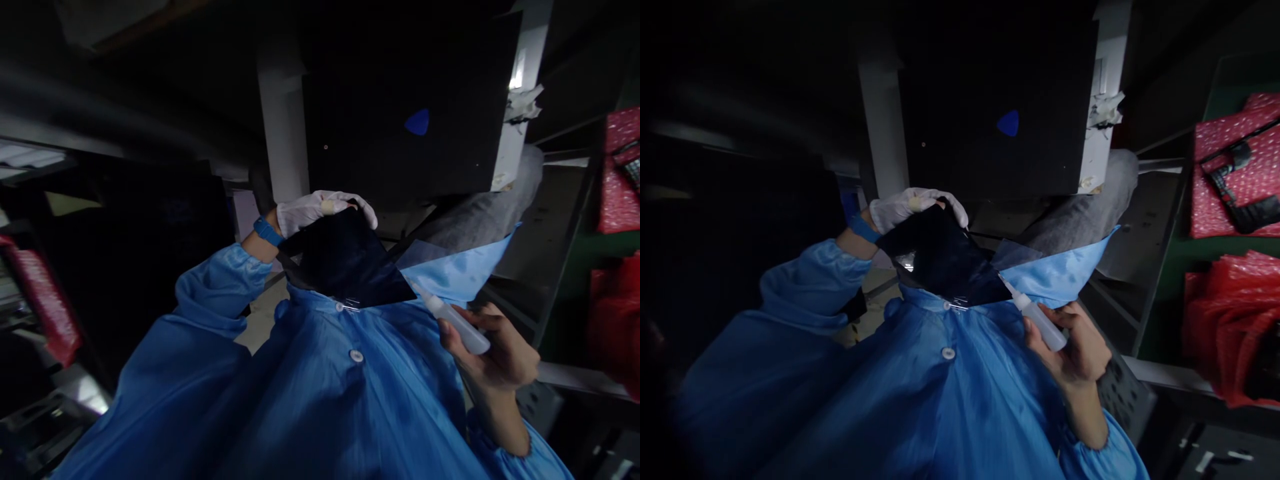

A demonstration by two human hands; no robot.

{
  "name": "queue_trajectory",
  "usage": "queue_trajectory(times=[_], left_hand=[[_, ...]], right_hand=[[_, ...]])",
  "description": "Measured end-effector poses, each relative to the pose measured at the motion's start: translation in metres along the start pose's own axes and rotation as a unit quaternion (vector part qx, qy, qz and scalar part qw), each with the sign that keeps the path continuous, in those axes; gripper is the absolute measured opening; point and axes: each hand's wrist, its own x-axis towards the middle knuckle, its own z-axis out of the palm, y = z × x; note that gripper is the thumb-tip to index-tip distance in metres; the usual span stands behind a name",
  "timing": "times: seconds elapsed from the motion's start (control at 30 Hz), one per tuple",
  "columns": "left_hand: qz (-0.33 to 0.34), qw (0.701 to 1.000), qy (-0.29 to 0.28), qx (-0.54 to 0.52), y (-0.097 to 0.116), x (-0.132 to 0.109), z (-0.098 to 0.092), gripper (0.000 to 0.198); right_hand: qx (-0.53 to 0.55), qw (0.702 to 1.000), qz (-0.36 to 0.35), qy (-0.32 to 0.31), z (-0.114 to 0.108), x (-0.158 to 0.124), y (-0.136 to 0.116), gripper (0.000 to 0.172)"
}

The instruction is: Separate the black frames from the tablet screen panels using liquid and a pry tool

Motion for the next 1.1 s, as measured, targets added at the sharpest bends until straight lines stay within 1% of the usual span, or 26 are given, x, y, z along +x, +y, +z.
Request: queue_trajectory(times=[0.2,0.27,0.33,0.4,0.43,0.5,0.53,0.57,0.63,0.7,0.73,0.8,0.83,0.87,0.93,1.0,1.03,1.1], left_hand=[[0.004,1.0,-0.004,0.001,0.002,0.001,0.001,0.033],[-0.008,1.0,0.008,0.009,0.004,0.0,0.004,0.03],[-0.034,0.999,0.029,0.023,0.008,-0.001,0.007,0.035],[-0.046,0.998,0.04,0.033,0.01,-0.002,0.009,0.042],[-0.041,0.998,0.036,0.032,0.01,-0.002,0.009,0.043],[-0.018,0.999,0.021,0.022,0.009,-0.001,0.008,0.036],[-0.009,1.0,0.016,0.017,0.008,-0.001,0.007,0.031],[-0.004,1.0,0.013,0.012,0.006,-0.001,0.006,0.028],[0.0,1.0,0.006,0.004,0.004,-0.001,0.004,0.025],[0.0,1.0,-0.009,-0.002,0.005,-0.002,0.004,0.027],[0.004,1.0,-0.016,-0.004,0.006,-0.003,0.005,0.028],[0.009,0.999,-0.033,0.0,0.012,-0.004,0.009,0.031],[0.011,0.999,-0.043,0.01,0.016,-0.005,0.012,0.032],[0.01,0.998,-0.056,0.025,0.02,-0.005,0.015,0.031],[0.003,0.995,-0.08,0.06,0.029,-0.005,0.022,0.026],[-0.003,0.991,-0.102,0.089,0.038,-0.005,0.029,0.024],[-0.004,0.989,-0.111,0.098,0.042,-0.005,0.032,0.024],[-0.013,0.985,-0.124,0.118,0.048,-0.003,0.039,0.024]], right_hand=[[-0.012,1.0,-0.01,-0.011,0.0,0.002,-0.004,0.018],[-0.01,1.0,-0.003,-0.009,0.0,0.003,-0.005,0.017],[-0.005,1.0,-0.003,-0.01,-0.001,0.003,-0.005,0.018],[0.001,1.0,-0.005,-0.016,-0.004,0.001,-0.004,0.019],[0.0,1.0,-0.004,-0.022,-0.005,-0.001,-0.003,0.019],[-0.001,1.0,0.009,-0.024,-0.007,-0.006,-0.003,0.017],[0.004,1.0,0.024,-0.007,-0.007,-0.008,-0.004,0.017],[0.013,0.999,0.047,0.022,-0.007,-0.009,-0.004,0.018],[0.032,0.987,0.108,0.115,-0.004,-0.005,-0.004,0.025],[0.052,0.964,0.166,0.202,0.002,0.009,-0.002,0.034],[0.069,0.954,0.182,0.23,0.006,0.02,-0.001,0.036],[0.118,0.944,0.186,0.247,0.017,0.048,0.006,0.038],[0.141,0.944,0.171,0.244,0.023,0.065,0.01,0.039],[0.155,0.948,0.158,0.228,0.029,0.082,0.015,0.038],[0.176,0.959,0.071,0.212,0.041,0.117,0.026,0.037],[0.154,0.974,0.023,0.164,0.052,0.148,0.04,0.032],[0.136,0.98,0.011,0.144,0.057,0.16,0.047,0.031],[0.095,0.991,0.019,0.09,0.068,0.179,0.062,0.032]])
